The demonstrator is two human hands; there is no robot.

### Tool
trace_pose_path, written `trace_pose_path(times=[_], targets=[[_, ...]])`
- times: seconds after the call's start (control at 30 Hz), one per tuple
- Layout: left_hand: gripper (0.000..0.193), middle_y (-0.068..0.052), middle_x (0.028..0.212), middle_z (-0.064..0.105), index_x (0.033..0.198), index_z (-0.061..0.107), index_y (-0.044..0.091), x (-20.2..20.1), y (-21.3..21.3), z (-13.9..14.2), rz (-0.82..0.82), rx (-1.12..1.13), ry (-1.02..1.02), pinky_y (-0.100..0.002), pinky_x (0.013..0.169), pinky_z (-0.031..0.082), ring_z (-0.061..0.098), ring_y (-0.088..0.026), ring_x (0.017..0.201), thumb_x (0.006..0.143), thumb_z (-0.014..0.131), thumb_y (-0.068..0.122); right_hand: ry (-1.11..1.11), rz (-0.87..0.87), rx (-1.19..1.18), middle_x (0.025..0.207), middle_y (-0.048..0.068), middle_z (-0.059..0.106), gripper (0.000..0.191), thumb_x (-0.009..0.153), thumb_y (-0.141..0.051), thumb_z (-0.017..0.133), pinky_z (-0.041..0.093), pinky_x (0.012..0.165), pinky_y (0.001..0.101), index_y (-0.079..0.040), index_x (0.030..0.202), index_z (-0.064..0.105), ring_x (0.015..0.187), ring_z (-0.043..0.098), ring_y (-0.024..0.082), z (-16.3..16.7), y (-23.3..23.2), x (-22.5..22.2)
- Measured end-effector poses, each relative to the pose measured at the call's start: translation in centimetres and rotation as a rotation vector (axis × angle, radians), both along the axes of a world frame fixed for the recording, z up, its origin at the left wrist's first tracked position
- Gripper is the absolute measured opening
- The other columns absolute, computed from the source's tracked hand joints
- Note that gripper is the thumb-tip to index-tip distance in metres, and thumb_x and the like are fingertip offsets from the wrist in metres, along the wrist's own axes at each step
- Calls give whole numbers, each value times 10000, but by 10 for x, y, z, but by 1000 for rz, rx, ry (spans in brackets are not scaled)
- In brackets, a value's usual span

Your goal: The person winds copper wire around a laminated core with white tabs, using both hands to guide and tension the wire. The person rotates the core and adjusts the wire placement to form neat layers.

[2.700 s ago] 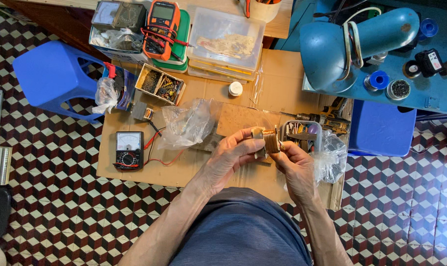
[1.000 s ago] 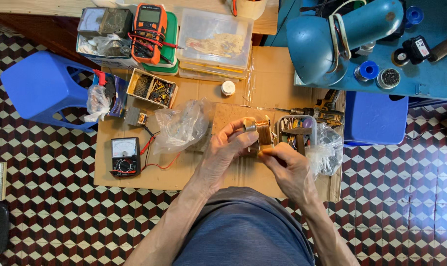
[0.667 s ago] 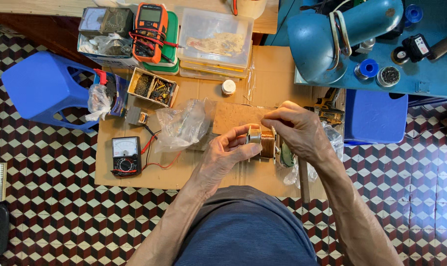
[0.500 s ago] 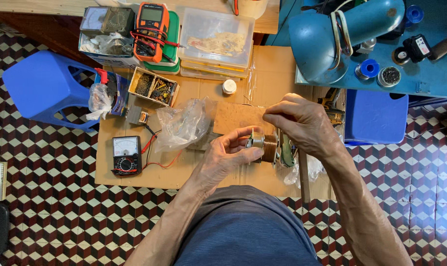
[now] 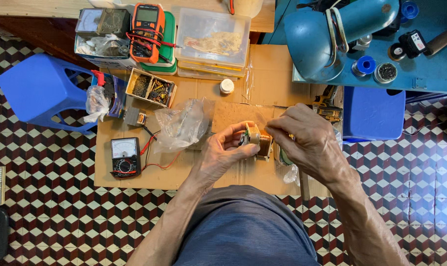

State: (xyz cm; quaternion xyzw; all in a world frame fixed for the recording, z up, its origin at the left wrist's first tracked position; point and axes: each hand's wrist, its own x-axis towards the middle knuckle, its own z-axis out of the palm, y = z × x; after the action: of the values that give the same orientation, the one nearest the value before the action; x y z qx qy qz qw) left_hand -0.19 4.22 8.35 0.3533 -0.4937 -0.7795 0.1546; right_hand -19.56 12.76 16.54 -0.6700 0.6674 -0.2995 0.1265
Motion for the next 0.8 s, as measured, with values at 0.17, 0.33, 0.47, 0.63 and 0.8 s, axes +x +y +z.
trace_pose_path(times=[0.17, 0.33, 0.47, 0.63, 0.8], targets=[[757, -67, 1171, 722, 1421, 575, 24, -6, -5, -3, 66, 68, 54, -278, 949, 536, 674, -99, 1042, 766, 821, 312, -3, -15, -15, 806, 37, 681, 96, 904, -124, 762, 534, 665, 293, -49, 963, 753, 748, 625, 147, -3, 17, 11], [693, -53, 1159, 726, 1389, 587, 38, -10, -11, -3, 141, 246, 111, -278, 928, 556, 677, -118, 992, 794, 806, 316, -141, -151, 115, 716, 39, 642, 76, 878, -111, 772, 501, 605, 297, -43, 909, 759, 665, 588, 148, -16, 41, 36], [661, -43, 1159, 715, 1369, 589, 31, -8, -8, 2, 161, 302, 217, -295, 930, 555, 680, -113, 995, 815, 813, 312, -276, -209, 183, 748, 52, 659, 99, 879, -97, 750, 503, 631, 306, -22, 942, 766, 687, 599, 160, -38, 44, 45], [695, -41, 1125, 720, 1389, 581, 36, -6, -8, 9, 145, 272, 190, -274, 896, 542, 674, -103, 945, 804, 814, 331, -365, -221, 244, 823, 50, 696, 138, 895, -124, 717, 538, 689, 309, -33, 985, 768, 756, 660, 158, -64, 42, 37], [731, -28, 1095, 717, 1389, 576, 6, 1, -2, 15, 118, 269, 179, -267, 880, 542, 664, -94, 931, 792, 814, 354, -431, -234, 366, 819, 42, 696, 161, 930, -159, 711, 525, 684, 306, -32, 1013, 766, 760, 629, 138, -80, 23, 19]])
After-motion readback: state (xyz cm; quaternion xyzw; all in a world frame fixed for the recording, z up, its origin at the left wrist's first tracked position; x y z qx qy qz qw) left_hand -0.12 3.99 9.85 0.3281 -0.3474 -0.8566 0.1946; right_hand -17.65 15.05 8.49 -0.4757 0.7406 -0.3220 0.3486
